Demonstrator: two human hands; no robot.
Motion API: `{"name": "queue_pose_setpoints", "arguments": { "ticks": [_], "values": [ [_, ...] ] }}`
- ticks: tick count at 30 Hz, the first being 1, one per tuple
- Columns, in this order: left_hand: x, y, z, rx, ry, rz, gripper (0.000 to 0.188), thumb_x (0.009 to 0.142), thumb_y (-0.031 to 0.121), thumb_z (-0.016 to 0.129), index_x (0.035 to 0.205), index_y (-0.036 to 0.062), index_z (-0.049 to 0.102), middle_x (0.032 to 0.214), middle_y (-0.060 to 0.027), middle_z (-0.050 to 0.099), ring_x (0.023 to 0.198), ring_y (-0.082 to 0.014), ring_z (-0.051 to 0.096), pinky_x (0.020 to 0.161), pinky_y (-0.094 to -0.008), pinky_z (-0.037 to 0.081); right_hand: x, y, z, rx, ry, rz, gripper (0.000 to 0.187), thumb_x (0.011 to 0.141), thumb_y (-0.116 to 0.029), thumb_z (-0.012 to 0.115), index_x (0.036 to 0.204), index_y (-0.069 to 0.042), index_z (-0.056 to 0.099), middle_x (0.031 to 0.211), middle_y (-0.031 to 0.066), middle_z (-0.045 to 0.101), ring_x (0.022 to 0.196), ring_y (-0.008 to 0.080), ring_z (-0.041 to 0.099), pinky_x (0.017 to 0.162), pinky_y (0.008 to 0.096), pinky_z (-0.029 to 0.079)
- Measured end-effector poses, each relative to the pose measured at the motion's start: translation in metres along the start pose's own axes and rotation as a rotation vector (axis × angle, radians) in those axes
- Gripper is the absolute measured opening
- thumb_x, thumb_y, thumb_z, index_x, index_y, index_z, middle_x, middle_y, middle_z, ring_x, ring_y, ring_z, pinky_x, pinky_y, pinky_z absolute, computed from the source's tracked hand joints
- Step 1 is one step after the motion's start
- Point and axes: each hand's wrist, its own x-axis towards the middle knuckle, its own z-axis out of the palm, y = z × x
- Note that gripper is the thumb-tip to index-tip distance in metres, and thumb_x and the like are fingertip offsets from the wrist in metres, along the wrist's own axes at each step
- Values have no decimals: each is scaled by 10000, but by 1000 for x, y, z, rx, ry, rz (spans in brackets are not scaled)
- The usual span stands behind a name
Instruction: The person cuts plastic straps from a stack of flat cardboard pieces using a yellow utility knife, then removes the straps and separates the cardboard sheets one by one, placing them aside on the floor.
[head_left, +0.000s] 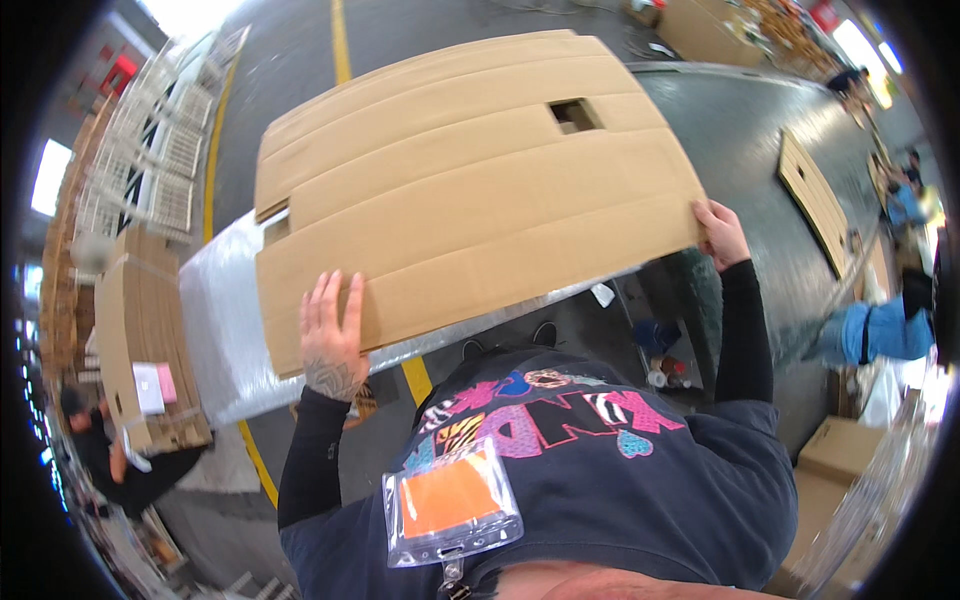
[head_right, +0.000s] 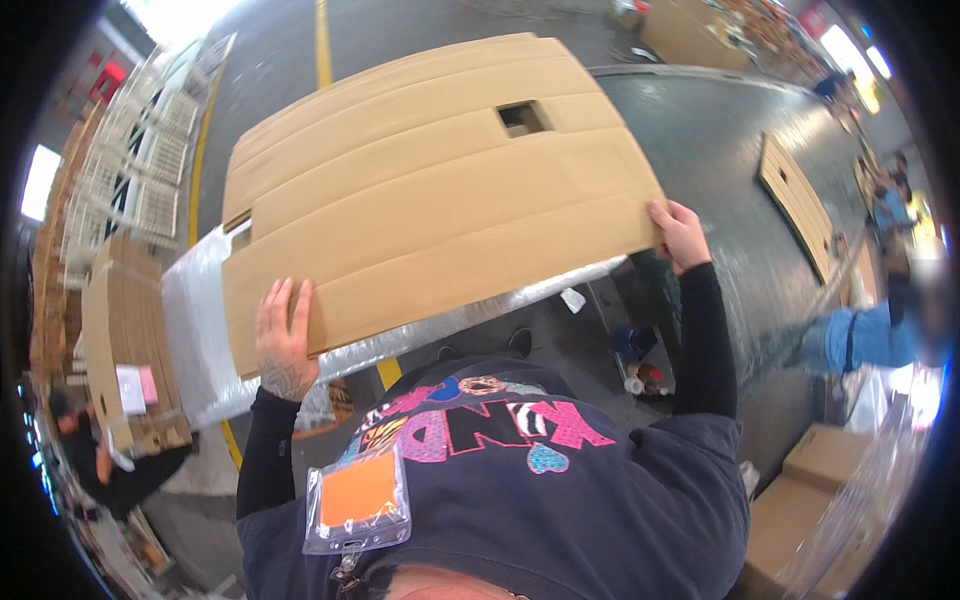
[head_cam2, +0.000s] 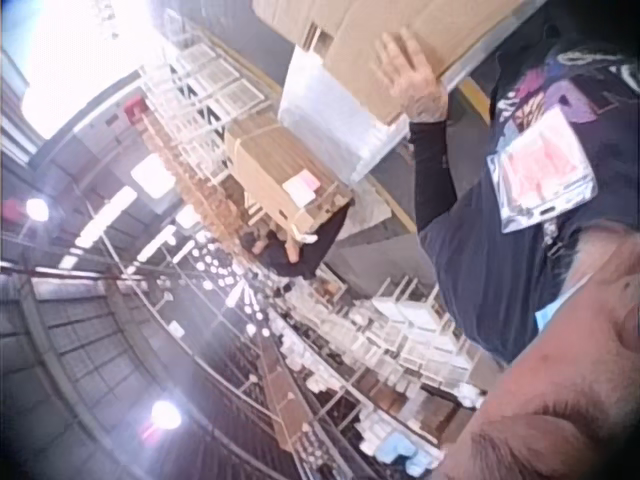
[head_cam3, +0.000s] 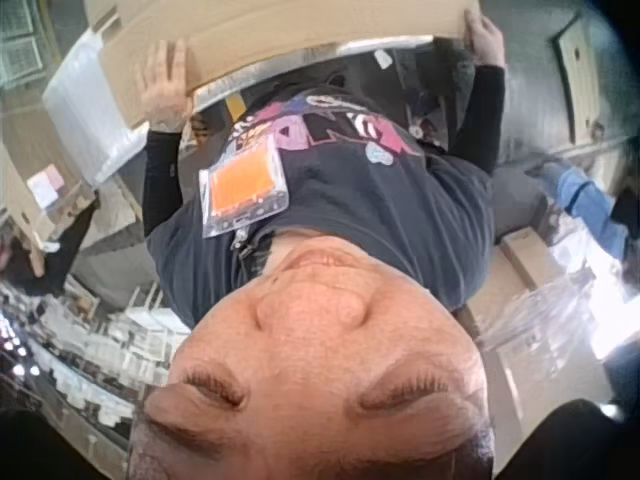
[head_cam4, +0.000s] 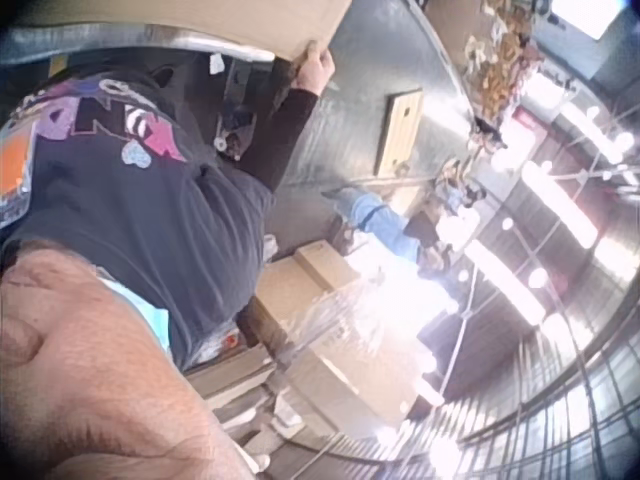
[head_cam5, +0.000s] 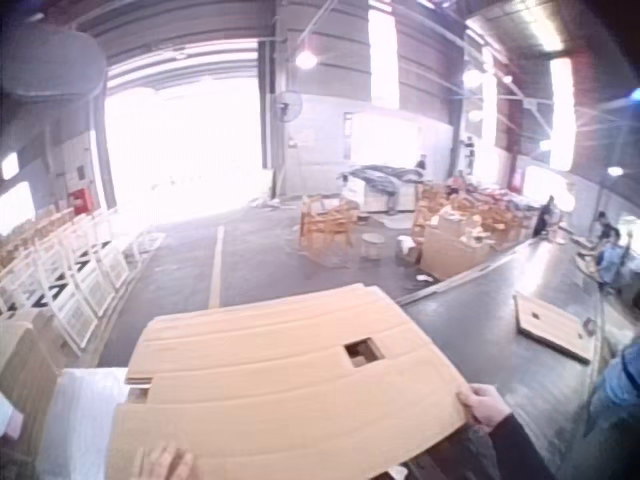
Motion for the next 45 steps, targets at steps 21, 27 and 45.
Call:
{"name": "queue_pose_setpoints", "arguments": {
  "ticks": [21, 27, 45],
  "values": [
    [6, -12, -24, -102, 22, 88, 653, 596, -35, 633, 1247, -51, 592, 1126, -189, 624, 1088, -368, 605, 964, -430, 502, -63, -57, 91, -1063, -95, -1093, 529, 675, 33, 635, 1196, -56, 610, 1208, 124, 641, 1073, 321, 643, 897, 379, 541],
    [47, -56, -34, -675, -673, 10, 332, 688, 47, 721, 1018, 68, 745, 879, -117, 663, 825, -303, 670, 766, -414, 546, -13, -93, 103, -1083, -726, -795, 370, 645, -40, 704, 1000, -119, 772, 811, 116, 731, 791, 305, 700, 740, 379, 549],
    [51, 39, -32, -151, -326, 378, 208, 658, 120, 675, 834, 62, 580, 770, -80, 575, 698, -265, 621, 592, -380, 501, 21, -137, 388, -722, -455, -1563, 480, 981, -431, 544, 1368, -147, 539, 1368, 133, 534, 1293, 341, 470, 1083, 506, 356]
  ]
}}
